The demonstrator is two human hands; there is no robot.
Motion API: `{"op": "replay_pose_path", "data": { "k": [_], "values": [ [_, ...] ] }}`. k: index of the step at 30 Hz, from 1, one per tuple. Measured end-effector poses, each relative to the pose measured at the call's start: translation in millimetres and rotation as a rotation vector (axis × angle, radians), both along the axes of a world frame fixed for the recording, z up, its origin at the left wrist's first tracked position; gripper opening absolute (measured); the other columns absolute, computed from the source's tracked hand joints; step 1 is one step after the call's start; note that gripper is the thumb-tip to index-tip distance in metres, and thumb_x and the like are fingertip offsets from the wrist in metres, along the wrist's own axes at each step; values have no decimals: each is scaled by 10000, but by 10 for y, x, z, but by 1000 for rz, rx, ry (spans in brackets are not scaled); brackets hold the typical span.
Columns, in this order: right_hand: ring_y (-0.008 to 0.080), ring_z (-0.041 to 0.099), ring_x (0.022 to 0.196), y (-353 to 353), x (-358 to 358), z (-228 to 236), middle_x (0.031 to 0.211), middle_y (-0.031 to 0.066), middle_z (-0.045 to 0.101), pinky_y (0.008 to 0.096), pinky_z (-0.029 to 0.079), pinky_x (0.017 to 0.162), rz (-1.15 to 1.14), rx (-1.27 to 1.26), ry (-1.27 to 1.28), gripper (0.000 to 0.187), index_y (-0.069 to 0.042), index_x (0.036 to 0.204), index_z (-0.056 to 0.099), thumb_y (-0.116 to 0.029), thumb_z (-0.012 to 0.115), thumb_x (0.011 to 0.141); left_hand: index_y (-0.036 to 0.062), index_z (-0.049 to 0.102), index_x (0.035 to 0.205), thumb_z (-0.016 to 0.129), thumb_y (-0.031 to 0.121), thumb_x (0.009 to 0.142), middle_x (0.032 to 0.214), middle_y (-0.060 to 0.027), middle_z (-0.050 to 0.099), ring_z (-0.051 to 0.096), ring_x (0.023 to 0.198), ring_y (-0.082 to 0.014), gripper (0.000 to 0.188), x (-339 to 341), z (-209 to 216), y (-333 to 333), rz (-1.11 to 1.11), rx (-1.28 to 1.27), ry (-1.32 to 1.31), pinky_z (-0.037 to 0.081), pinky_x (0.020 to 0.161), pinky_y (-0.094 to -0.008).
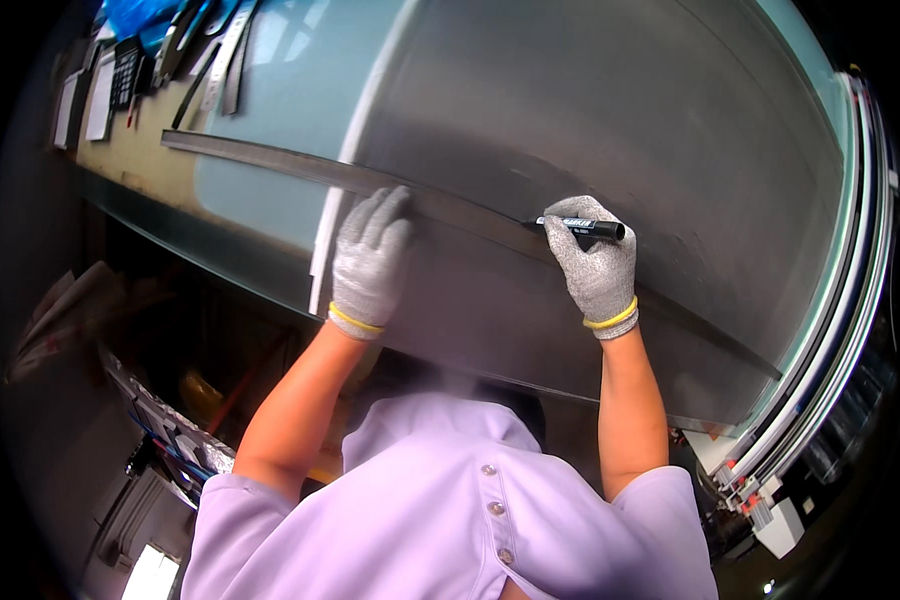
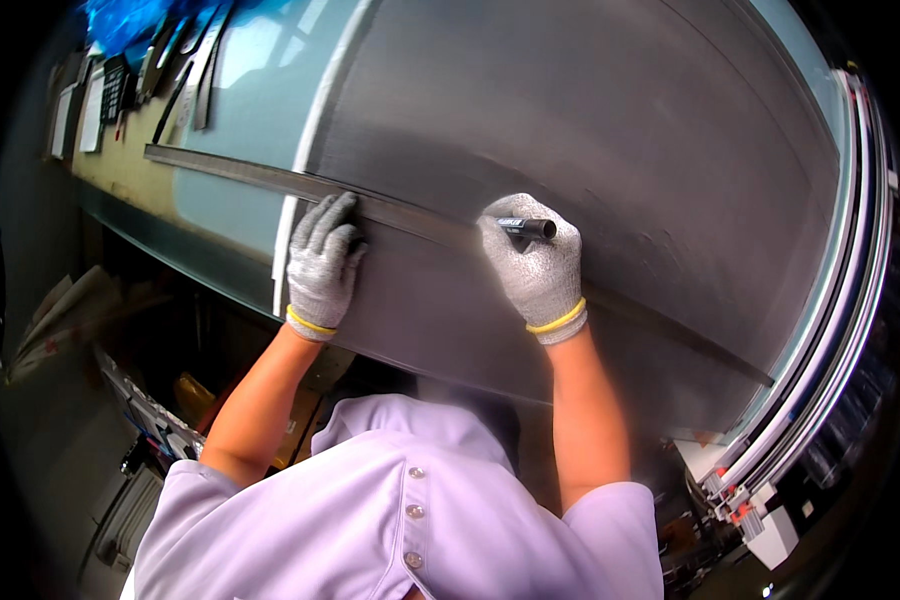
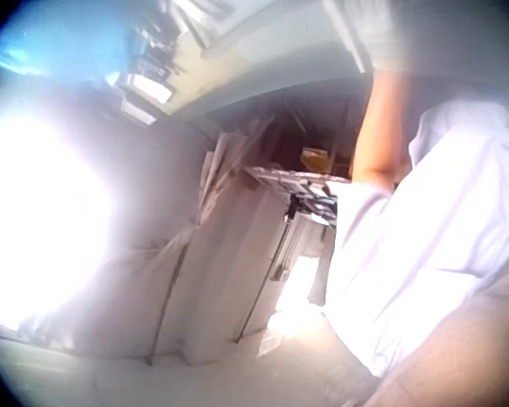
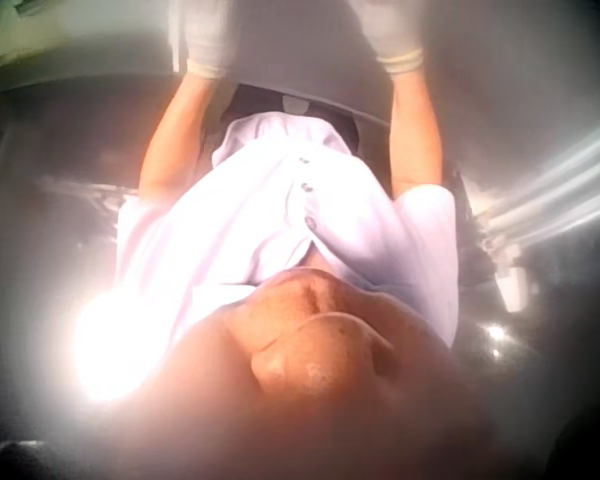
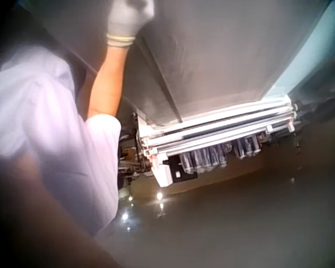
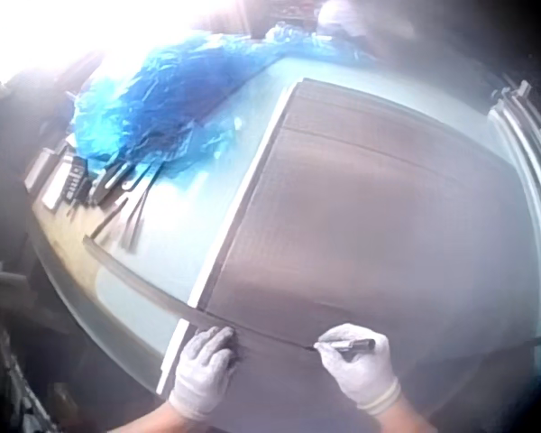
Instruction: The person uses a metal ruler and a black marker to draw straight lines on a large sheet of glass. They repeatedly reposition the ruler and draw lines across the surface, then lift and flip the glass sheet to continue marking the other side.
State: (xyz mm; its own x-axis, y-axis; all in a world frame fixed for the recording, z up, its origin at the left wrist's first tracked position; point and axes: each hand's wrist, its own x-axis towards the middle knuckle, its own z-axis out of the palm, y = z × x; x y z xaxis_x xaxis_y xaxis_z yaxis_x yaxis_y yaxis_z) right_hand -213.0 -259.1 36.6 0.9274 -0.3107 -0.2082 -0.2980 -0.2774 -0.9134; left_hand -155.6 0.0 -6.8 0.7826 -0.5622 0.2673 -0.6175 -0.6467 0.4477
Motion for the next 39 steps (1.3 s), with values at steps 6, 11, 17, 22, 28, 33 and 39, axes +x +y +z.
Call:
{"op": "replay_pose_path", "data": {
  "k": [6, 11, 17, 22, 28, 33, 39],
  "values": [
    [85, 597, 665, -531, -449, -15, 703, 47, 640, 256, 487, 637, -84, -31, 40, 65, -26, 904, 685, -86, 700, 884, 25, 614, 1013, 734, -10, 744, 1347, -166, 611, 560, 1248, -405, 296, -9, 8, -29, -24, 30, -49, 461, 1043, -477],
    [74, 588, 658, -1001, -833, -11, 697, 40, 643, 255, 481, 632, -100, -88, 52, 59, -33, 896, 685, -91, 695, 893, 15, 607, 1069, 669, -3, 828, 1354, -183, 605, 547, 1271, -413, 250, -37, 56, -71, -63, 67, -63, 436, 1072, -474],
    [84, 591, 642, -1554, -1287, -17, 688, 34, 645, 257, 479, 623, -137, -92, 52, 70, -35, 892, 682, -103, 695, 900, 2, 603, 1042, 641, -43, 825, 1345, -189, 616, 565, 1252, -398, 225, -69, 25, -90, -60, 102, -77, 435, 1073, -462],
    [88, 601, 651, -2018, -1685, -14, 697, 38, 658, 263, 485, 637, -160, -138, 86, 92, -33, 906, 684, -124, 698, 908, 11, 602, 1053, 597, -44, 855, 1376, -176, 598, 546, 1274, -387, 205, -86, -5, -97, -63, 157, -108, 335, 1153, -496],
    [99, 619, 677, -2497, -2119, -41, 738, 50, 677, 278, 503, 657, -232, -159, 138, 109, -24, 919, 683, -133, 698, 914, -18, 597, 1157, 565, -53, 913, 1373, -191, 592, 546, 1287, -387, 248, -108, -83, -85, -34, 149, -93, 393, 1115, -446],
    [103, 617, 694, -2840, -2425, -62, 747, 44, 675, 276, 499, 662, -295, -194, 183, 130, -19, 921, 683, -148, 699, 920, -25, 592, 1122, 563, -32, 933, 1386, -200, 589, 553, 1278, -379, 191, -118, -137, -38, -39, 117, -92, 412, 1095, -426],
    [114, 607, 697, -3239, -2791, -109, 765, 40, 673, 291, 502, 675, -359, -211, 184, 138, -20, 921, 685, -157, 696, 924, -27, 590, 1122, 550, -32, 945, 1414, -194, 570, 544, 1294, -367, 181, -90, -223, 17, -49, 130, -106, 428, 1085, -412]
  ]
}}
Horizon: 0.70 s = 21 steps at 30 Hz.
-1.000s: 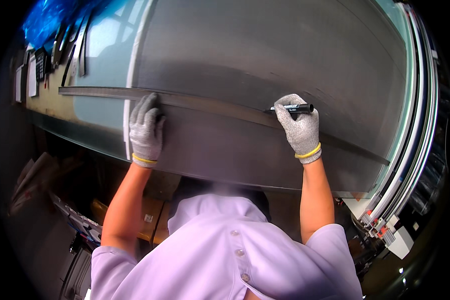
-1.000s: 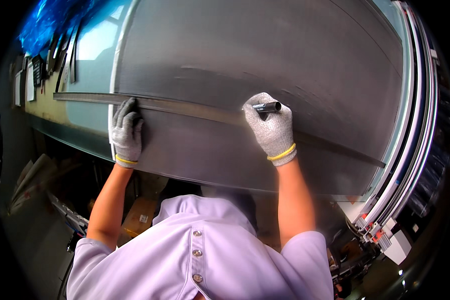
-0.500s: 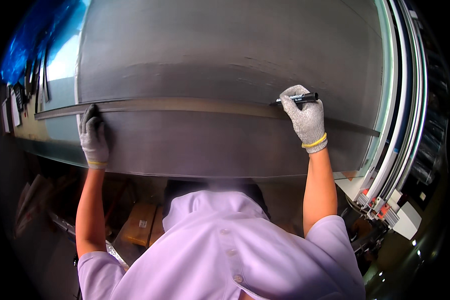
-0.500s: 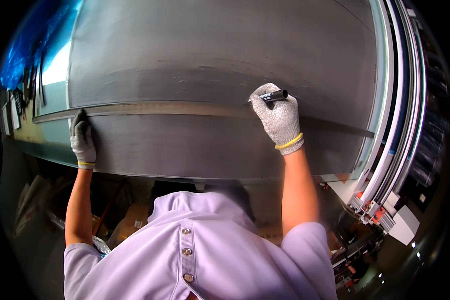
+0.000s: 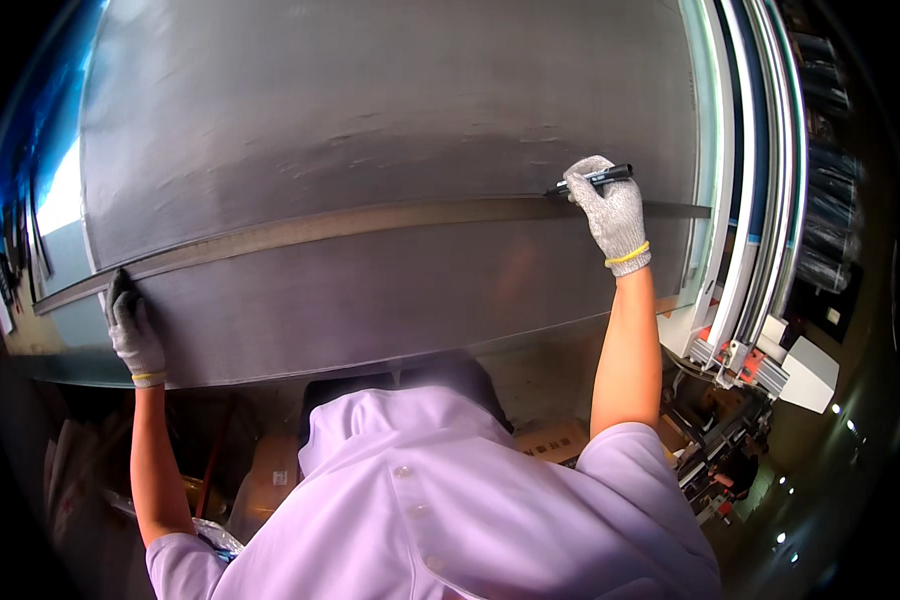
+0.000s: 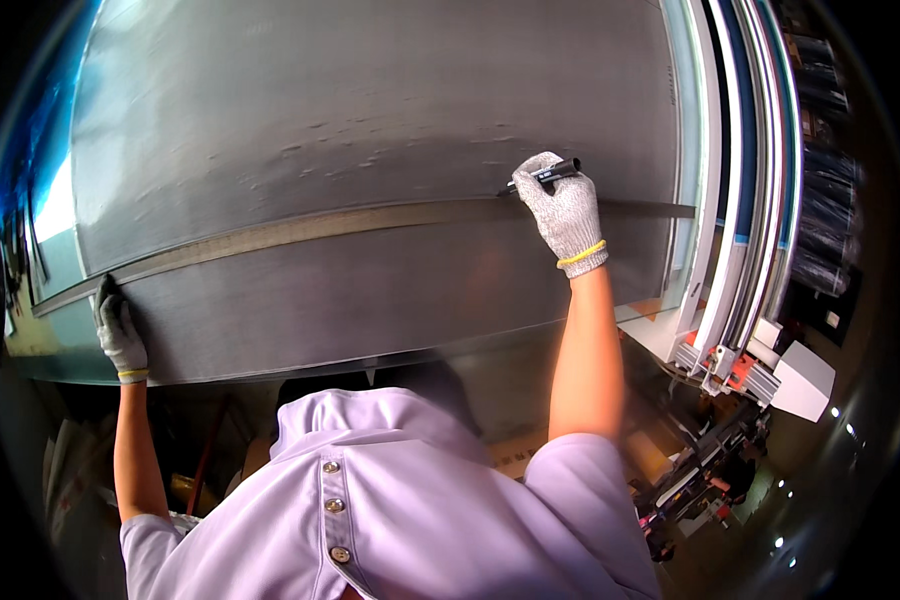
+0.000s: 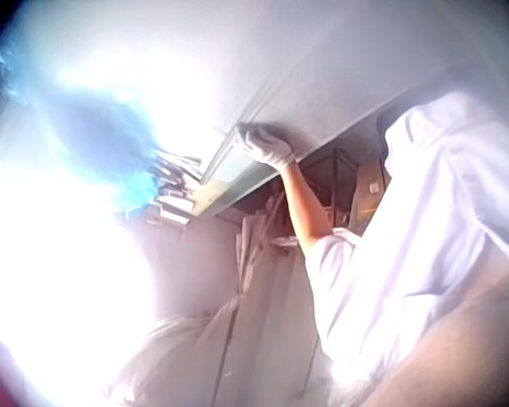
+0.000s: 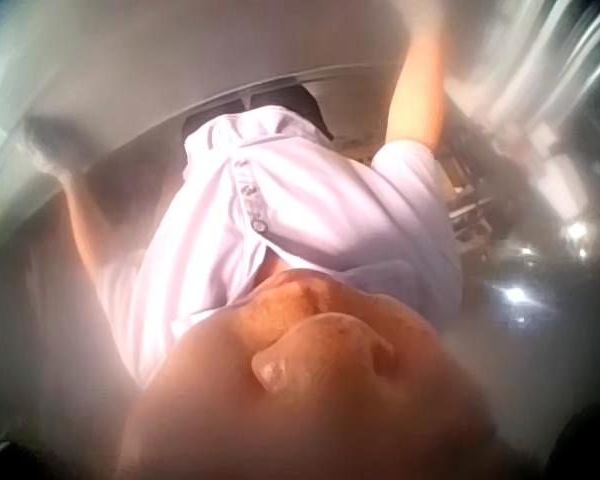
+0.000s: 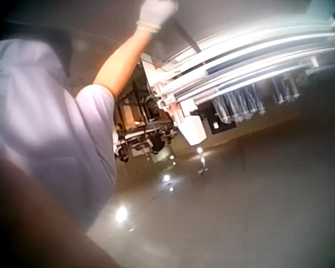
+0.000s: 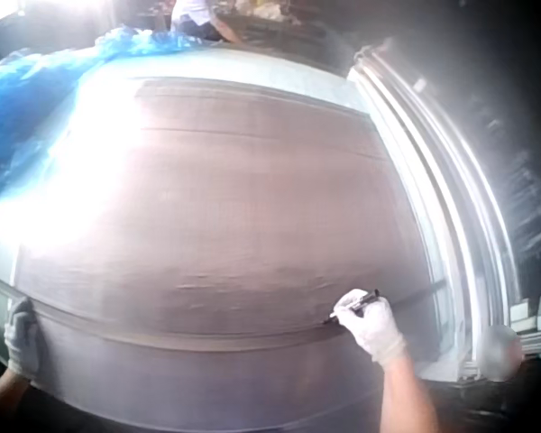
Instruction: The person uses a metal ruler and a black marker to draw straight lines on a large sheet of glass. They repeatedly reposition the ruler and draw lines across the surface, then lift and flip the glass sheet to continue marking the other side.
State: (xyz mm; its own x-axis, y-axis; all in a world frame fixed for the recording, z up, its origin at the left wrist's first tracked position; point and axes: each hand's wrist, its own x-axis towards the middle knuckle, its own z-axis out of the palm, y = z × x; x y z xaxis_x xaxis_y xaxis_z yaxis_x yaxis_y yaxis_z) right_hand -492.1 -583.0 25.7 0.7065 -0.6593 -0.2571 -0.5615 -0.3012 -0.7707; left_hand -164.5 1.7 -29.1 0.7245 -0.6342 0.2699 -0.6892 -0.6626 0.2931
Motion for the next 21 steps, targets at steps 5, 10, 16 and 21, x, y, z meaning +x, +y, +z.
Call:
{"op": "replay_pose_path", "data": {
  "k": [5, 10, 16, 21],
  "values": [
    [119, 616, 701, -388, -275, -29, 761, 43, 677, 293, 504, 675, -1, -12, 0, 147, -17, 928, 685, -163, 698, 926, -15, 606, 1186, 565, 2, 957, 1401, -182, 578, 554, 1270, -368, 233, -32, 85, -89, 37, 151, -94, 442, 1066, -416],
    [126, 625, 709, -810, -625, -38, 766, 57, 682, 300, 509, 684, -23, 6, 13, 158, -14, 929, 683, -172, 698, 929, -8, 623, 1200, 591, 53, 988, 1343, -141, 622, 668, 1057, -272, 222, -642, 60, -807, 418, -46, -72, 553, 853, -368],
    [126, 626, 725, -1410, -1053, -45, 785, 58, 683, 300, 512, 699, 21, 18, 9, 156, -18, 946, 678, -173, 689, 933, -13, 635, 1131, 590, 10, 958, 1357, -150, 604, 657, 1017, -237, 181, -2010, 2, -2459, 125, -280, 94, 545, 778, -299],
    [131, 634, 748, -1947, -1492, -100, 801, 59, 687, 301, 517, 721, 16, 38, 12, 167, -25, 951, 677, -190, 685, 932, 7, 621, 1016, 648, -59, 812, 1275, -196, 639, 593, 1184, -402, 217, -2614, 120, -3389, -28, -145, 44, 471, 1010, -455]
  ]
}}
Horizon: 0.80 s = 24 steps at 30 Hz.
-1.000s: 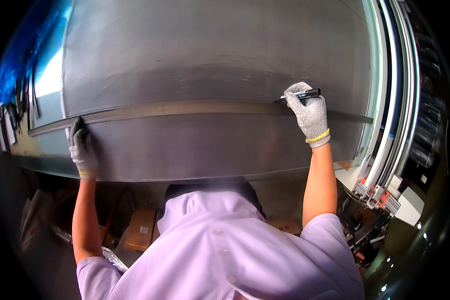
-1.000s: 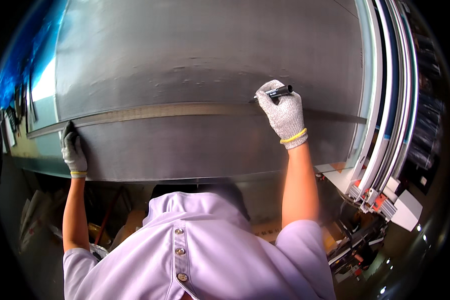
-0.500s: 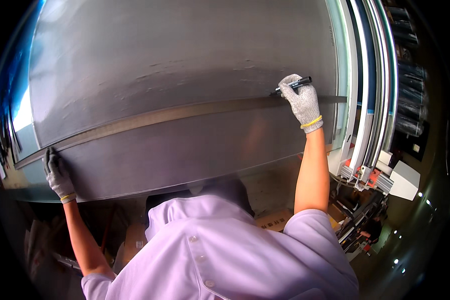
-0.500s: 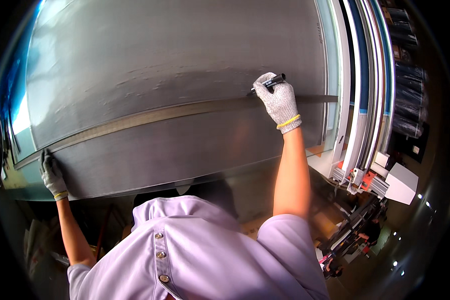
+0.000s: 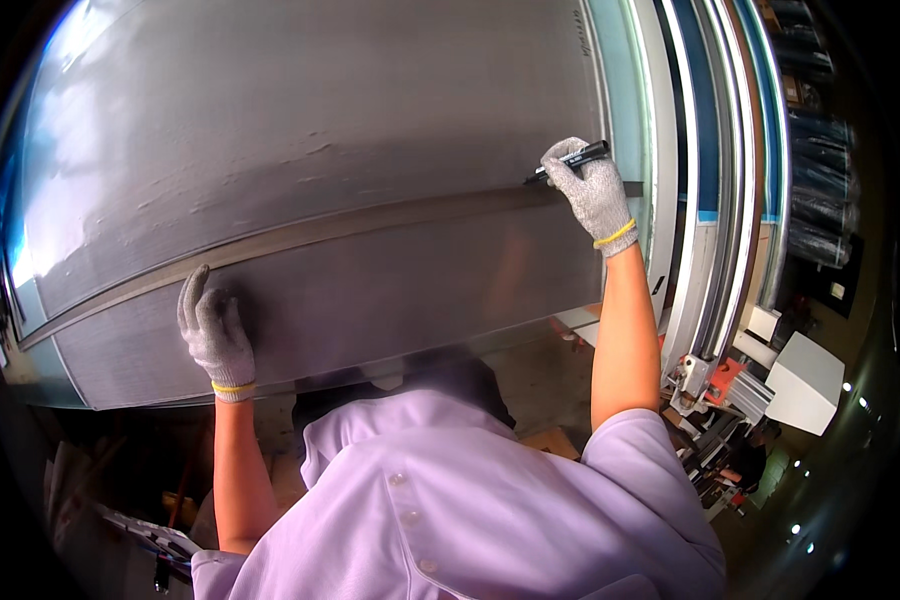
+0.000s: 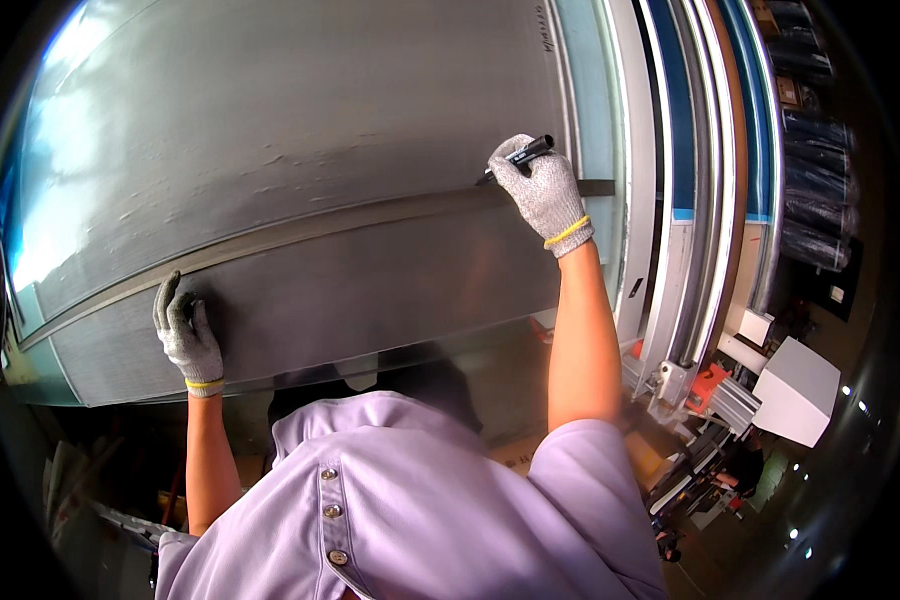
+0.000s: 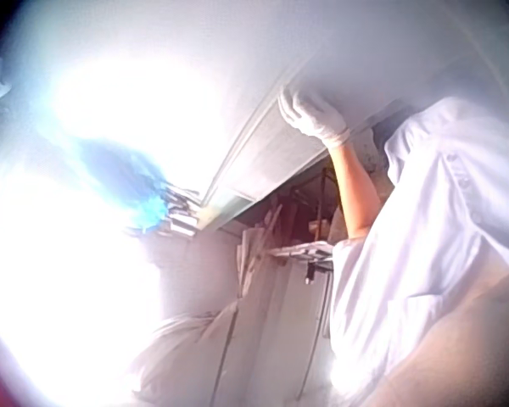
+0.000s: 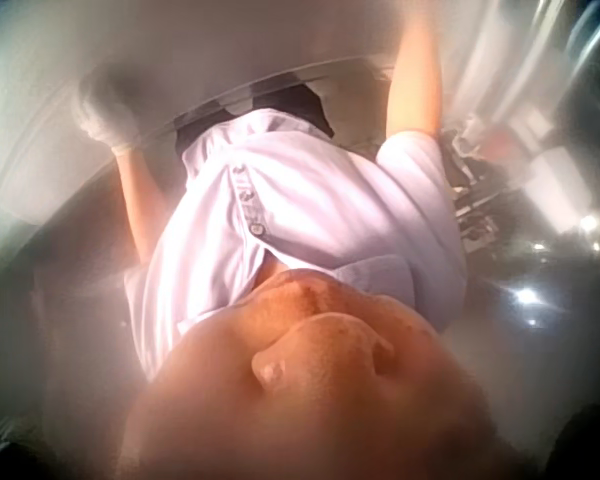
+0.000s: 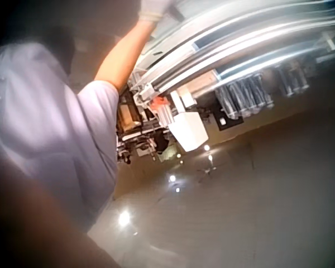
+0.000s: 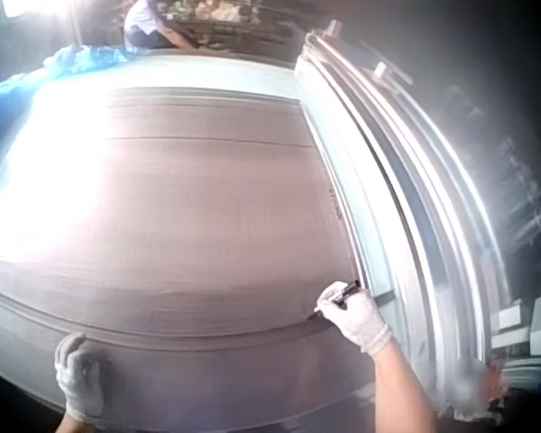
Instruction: The person uses a metal ruler and a black marker to draw straight lines on a large sheet of glass. They repeatedly reposition the ruler and draw lines across the surface, then lift and flip the glass sheet to continue marking the other side.
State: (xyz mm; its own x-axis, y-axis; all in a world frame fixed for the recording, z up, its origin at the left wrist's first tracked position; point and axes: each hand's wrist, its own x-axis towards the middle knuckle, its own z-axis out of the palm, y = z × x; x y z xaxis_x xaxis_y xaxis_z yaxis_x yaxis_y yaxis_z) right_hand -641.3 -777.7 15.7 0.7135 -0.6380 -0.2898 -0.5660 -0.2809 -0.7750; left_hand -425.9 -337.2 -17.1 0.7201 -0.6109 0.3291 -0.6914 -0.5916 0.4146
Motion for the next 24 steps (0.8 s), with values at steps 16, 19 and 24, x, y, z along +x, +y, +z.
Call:
{"op": "replay_pose_path", "data": {
  "k": [16, 19, 24],
  "values": [
    [121, 641, 705, -947, -754, -67, 781, 61, 703, 284, 508, 671, -100, -9, 29, 184, -23, 952, 690, -206, 693, 929, 35, 660, 1063, 636, -21, 861, 1302, -142, 646, 580, 1220, -329, 211, -174, -184, -159, 95, 110, -26, 462, 1037, -421],
    [110, 633, 699, -1026, -836, -101, 779, 51, 700, 279, 503, 660, -130, 25, -9, 179, -22, 948, 690, -200, 697, 925, 31, 662, 1063, 619, 1, 883, 1299, -146, 645, 576, 1226, -330, 188, -187, -179, -176, 95, 112, -16, 455, 1048, -422],
    [102, 618, 695, -1064, -881, -86, 765, 38, 686, 274, 497, 651, -175, 17, -16, 167, -19, 940, 688, -185, 697, 923, 22, 659, 1061, 606, 18, 899, 1299, -154, 643, 573, 1228, -333, 170, -168, -199, -150, 82, 122, -26, 451, 1050, -429]
  ]
}}
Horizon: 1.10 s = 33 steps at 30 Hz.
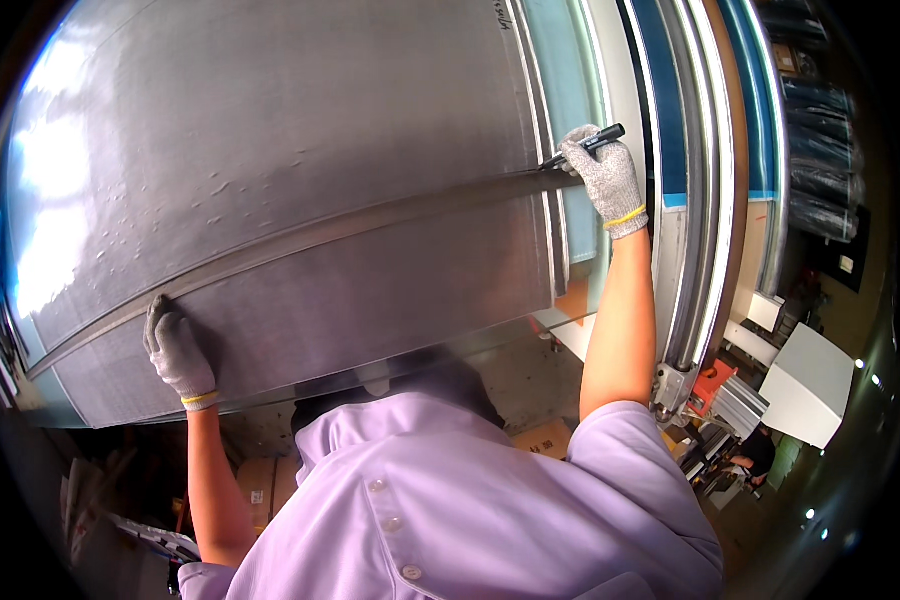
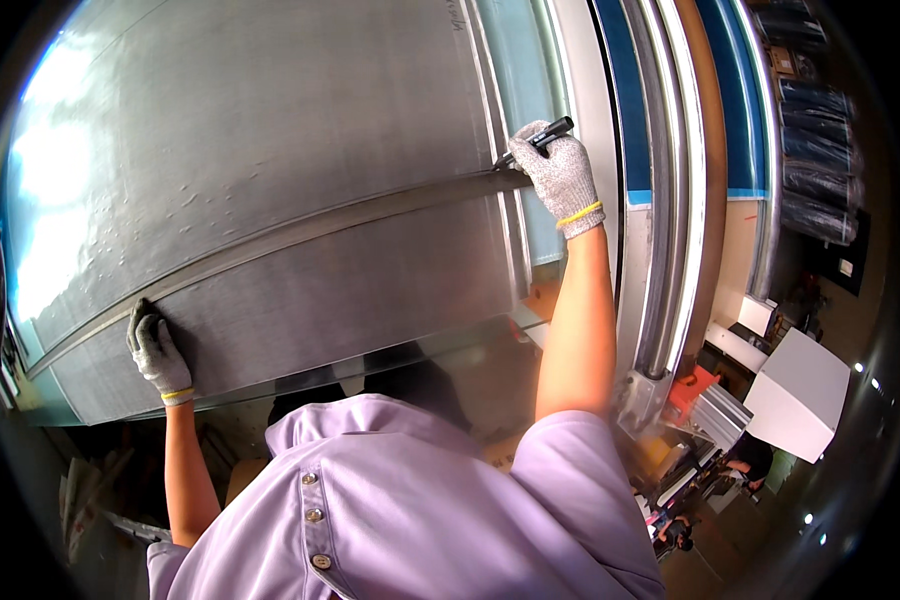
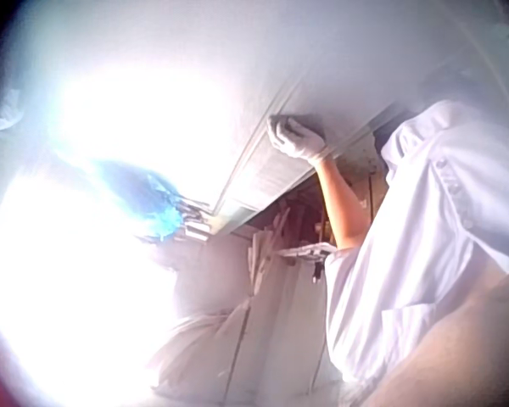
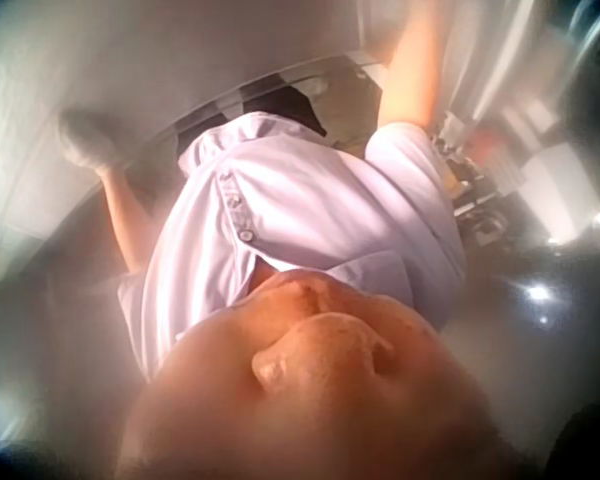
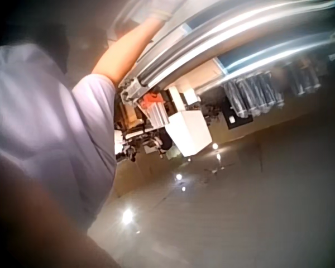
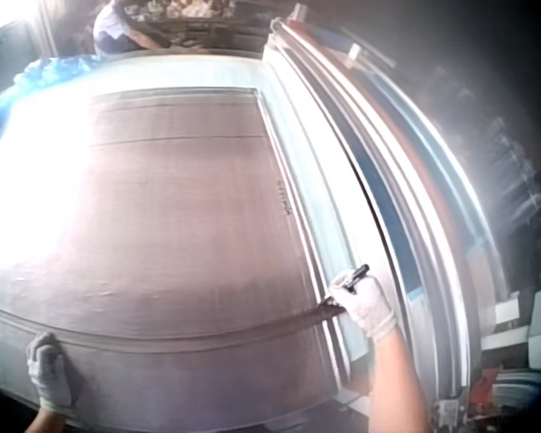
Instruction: The person uses a metal ruler and a black marker to draw straight lines on a large sheet of glass. They repeatedly reposition the ruler and draw lines across the surface, then lift and flip the glass sheet to continue marking the other side.
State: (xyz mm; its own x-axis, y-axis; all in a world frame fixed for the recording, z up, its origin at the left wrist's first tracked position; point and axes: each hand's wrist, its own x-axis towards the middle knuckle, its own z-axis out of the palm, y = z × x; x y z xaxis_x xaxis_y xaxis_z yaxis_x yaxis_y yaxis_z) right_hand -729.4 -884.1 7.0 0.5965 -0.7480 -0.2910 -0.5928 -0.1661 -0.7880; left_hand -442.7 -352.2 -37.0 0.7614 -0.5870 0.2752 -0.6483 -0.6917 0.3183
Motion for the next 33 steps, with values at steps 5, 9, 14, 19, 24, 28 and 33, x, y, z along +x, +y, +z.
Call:
{"op": "replay_pose_path", "data": {
  "k": [5, 9, 14, 19, 24, 28, 33],
  "values": [
    [97, 610, 680, -30, -30, -25, 747, 35, 676, 271, 490, 638, -18, 1, -14, 155, -23, 939, 688, -177, 693, 921, 18, 656, 1054, 612, 2, 888, 1306, -160, 640, 572, 1228, -335, 172, -7, 15, -17, -2, -25, 18, 452, 1049, -425],
    [95, 599, 659, -44, -40, -28, 725, 21, 657, 264, 481, 624, -25, -1, -3, 136, -28, 937, 691, -164, 689, 924, 16, 653, 1051, 621, -16, 873, 1307, -157, 641, 572, 1227, -336, 184, -2, 22, -25, 0, -20, 24, 457, 1044, -426],
    [88, 582, 659, 10, -78, -52, 763, 20, 643, 234, 466, 607, -310, 16, -446, 106, -6, 953, 693, -107, 671, 931, 15, 647, 1039, 654, -39, 834, 1285, -164, 652, 589, 1209, -352, 211, -4, 74, -51, -22, -27, -13, 460, 1037, -438],
    [99, 589, 749, 407, 154, -51, 846, 47, 625, 291, 549, 802, -398, 80, -759, 194, 63, 1117, 646, -58, 628, 966, 14, 646, 1034, 711, -17, 780, 1260, -168, 655, 601, 1177, -384, 264, 11, 147, -29, -44, -25, -31, 470, 1016, -475],
    [141, 625, 893, 1797, 1416, 107, 950, 59, 630, 326, 515, 953, -61, 457, -684, 206, 14, 1171, 584, 23, 568, 965, 34, 621, 986, 717, -3, 723, 1203, -196, 650, 608, 1118, -428, 283, 132, 239, -3, -78, -152, 38, 486, 970, -503],
    [151, 639, 832, 3169, 2712, 306, 913, 94, 650, 297, 525, 842, 269, 508, -652, 195, 12, 1133, 581, 20, 594, 938, 47, 623, 976, 749, 50, 708, 1211, -168, 651, 611, 1136, -393, 297, 186, 246, 149, -51, -269, 83, 506, 951, -481],
    [110, 632, 761, 4567, 4013, 257, 835, 38, 655, 260, 526, 716, 424, 617, -663, 120, -23, 1035, 581, -53, 659, 950, 49, 621, 956, 747, 42, 694, 1182, -171, 649, 624, 1100, -401, 291, 636, 442, 868, 13, -306, 123, 515, 937, -481]
  ]
}}
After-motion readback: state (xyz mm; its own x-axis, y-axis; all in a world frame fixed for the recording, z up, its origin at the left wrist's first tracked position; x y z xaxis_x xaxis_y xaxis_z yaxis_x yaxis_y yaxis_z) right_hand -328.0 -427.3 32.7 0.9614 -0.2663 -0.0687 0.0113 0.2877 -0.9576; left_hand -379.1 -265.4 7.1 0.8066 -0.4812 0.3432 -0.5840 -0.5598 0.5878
